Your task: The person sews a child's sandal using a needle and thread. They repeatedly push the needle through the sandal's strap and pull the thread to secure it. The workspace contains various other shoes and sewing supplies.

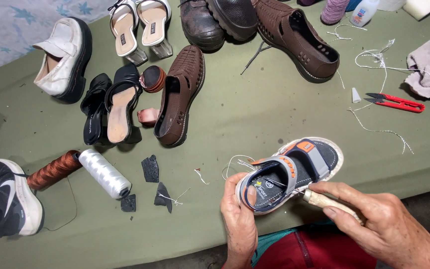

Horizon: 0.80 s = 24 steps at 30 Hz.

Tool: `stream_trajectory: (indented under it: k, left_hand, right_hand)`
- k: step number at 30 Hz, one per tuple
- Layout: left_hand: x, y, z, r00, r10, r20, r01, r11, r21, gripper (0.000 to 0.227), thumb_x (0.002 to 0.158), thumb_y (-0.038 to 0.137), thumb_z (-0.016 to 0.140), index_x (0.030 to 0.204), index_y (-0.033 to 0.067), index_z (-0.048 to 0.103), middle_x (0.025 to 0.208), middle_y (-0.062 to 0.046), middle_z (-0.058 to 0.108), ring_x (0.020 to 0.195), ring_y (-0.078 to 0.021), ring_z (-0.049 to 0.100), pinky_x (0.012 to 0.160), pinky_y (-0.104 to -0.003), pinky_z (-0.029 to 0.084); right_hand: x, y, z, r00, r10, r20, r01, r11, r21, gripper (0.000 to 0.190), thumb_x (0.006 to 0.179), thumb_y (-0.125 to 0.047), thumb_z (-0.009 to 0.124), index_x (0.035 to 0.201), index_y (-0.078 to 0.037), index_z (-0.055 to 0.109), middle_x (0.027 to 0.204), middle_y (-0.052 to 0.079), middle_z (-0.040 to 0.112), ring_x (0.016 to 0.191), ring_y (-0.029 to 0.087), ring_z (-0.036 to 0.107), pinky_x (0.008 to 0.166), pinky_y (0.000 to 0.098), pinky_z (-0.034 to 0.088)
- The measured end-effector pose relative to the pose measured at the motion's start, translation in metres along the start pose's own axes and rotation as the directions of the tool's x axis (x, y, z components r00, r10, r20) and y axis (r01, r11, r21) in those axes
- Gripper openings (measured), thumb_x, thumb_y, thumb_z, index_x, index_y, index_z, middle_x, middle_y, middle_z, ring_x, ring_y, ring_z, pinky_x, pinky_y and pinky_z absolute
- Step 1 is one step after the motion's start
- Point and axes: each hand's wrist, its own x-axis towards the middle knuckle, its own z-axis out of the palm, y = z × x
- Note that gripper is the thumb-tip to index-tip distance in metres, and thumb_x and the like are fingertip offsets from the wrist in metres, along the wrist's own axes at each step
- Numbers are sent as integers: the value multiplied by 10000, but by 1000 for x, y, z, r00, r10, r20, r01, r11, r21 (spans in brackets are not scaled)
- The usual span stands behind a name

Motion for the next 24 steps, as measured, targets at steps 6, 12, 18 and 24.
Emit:
stream_trajectory:
  k: [6, 12, 18, 24]
  left_hand:
    - [-4, 2, 5, 996, -90, 29, 92, 992, -91, 430, 846, 363, 735, 1112, 39, 641, 833, -64, 652, 690, -137, 587, 411, -357, 546]
    - [-2, -9, 2, 984, -164, 70, 172, 976, -130, 497, 841, 383, 719, 1169, 20, 630, 889, -111, 667, 659, -204, 632, 437, -376, 572]
    - [2, -21, -2, 987, -132, 88, 146, 973, -180, 453, 808, 306, 758, 1147, 35, 628, 916, -74, 679, 831, -157, 618, 736, -299, 498]
    - [3, -24, 3, 974, -225, -22, 218, 962, -164, 256, 809, 147, 752, 1023, 63, 638, 809, -93, 660, 731, -177, 616, 667, -313, 514]
  right_hand:
    - [7, -1, 4, 992, 103, 77, -98, 994, -57, 436, 850, -362, 675, 1274, -455, 720, 696, -127, 823, 464, 189, 589, 577, 258, 535]
    - [13, -4, 1, 995, -13, 96, 17, 999, -35, 399, 866, -341, 659, 1245, -419, 754, 981, -292, 881, 440, 169, 636, 556, 292, 543]
    - [11, 5, 5, 988, 63, 143, -48, 993, -108, 450, 854, -399, 658, 1291, -499, 699, 797, -202, 880, 480, 202, 626, 588, 283, 559]
    - [10, 1, 7, 975, -217, 37, 219, 971, -93, 396, 887, -301, 632, 1275, -315, 708, 1168, -231, 829, 634, 142, 806, 611, 322, 603]
